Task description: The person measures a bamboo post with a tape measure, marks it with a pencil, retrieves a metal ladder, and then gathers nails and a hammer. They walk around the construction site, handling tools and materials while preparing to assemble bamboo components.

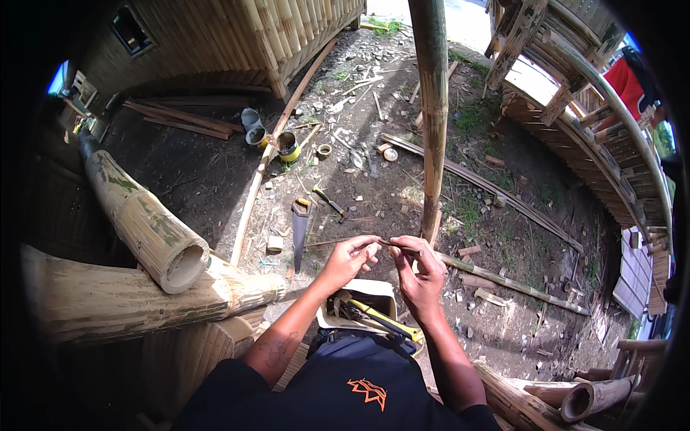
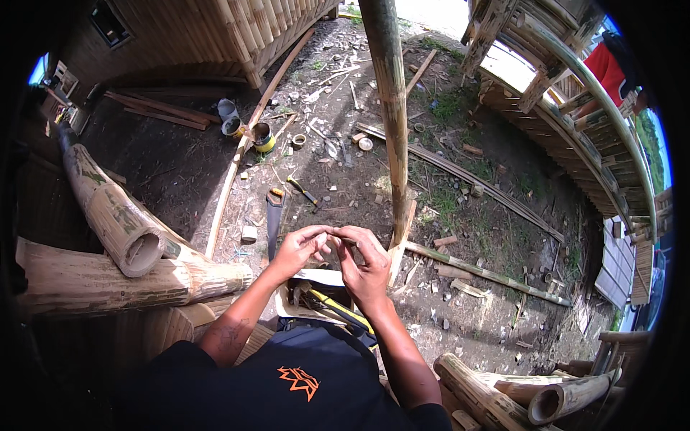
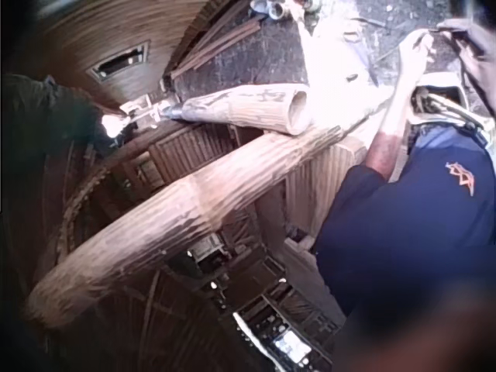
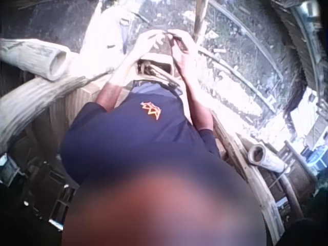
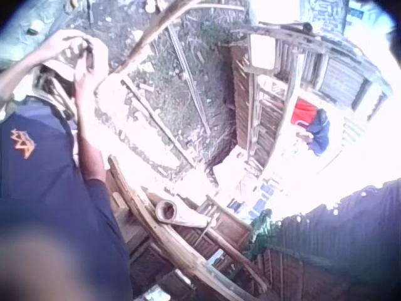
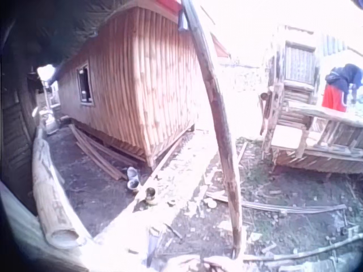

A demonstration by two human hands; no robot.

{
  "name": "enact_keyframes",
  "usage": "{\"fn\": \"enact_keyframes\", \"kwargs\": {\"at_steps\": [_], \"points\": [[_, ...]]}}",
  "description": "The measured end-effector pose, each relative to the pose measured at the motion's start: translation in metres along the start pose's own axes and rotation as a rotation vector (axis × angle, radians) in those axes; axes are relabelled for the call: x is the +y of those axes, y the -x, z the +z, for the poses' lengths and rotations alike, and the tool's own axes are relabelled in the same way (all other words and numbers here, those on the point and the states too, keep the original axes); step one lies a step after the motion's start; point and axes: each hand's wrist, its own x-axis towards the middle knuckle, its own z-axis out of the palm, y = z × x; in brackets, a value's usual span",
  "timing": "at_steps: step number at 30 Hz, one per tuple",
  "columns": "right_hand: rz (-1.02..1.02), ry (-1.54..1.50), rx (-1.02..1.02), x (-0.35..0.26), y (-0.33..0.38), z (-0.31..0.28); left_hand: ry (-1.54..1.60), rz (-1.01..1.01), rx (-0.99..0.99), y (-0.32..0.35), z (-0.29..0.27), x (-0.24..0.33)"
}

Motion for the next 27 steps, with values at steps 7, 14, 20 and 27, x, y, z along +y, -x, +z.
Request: {"fn": "enact_keyframes", "kwargs": {"at_steps": [7,14,20,27], "points": [[-0.155,-0.123,-0.234,-0.001,-0.120,0.129,0.133,0.054,0.408,0.015,-0.077,0.027],[-0.756,-0.350,0.203,-0.055,-0.228,0.189,0.213,0.043,0.581,0.033,-0.106,0.029],[-0.655,-0.281,0.057,-0.002,-0.324,0.337,0.182,0.014,0.693,0.052,-0.117,0.020],[0.218,0.518,-1.214,0.265,-0.181,0.424,0.194,-0.070,0.729,0.058,-0.120,0.013]]}}
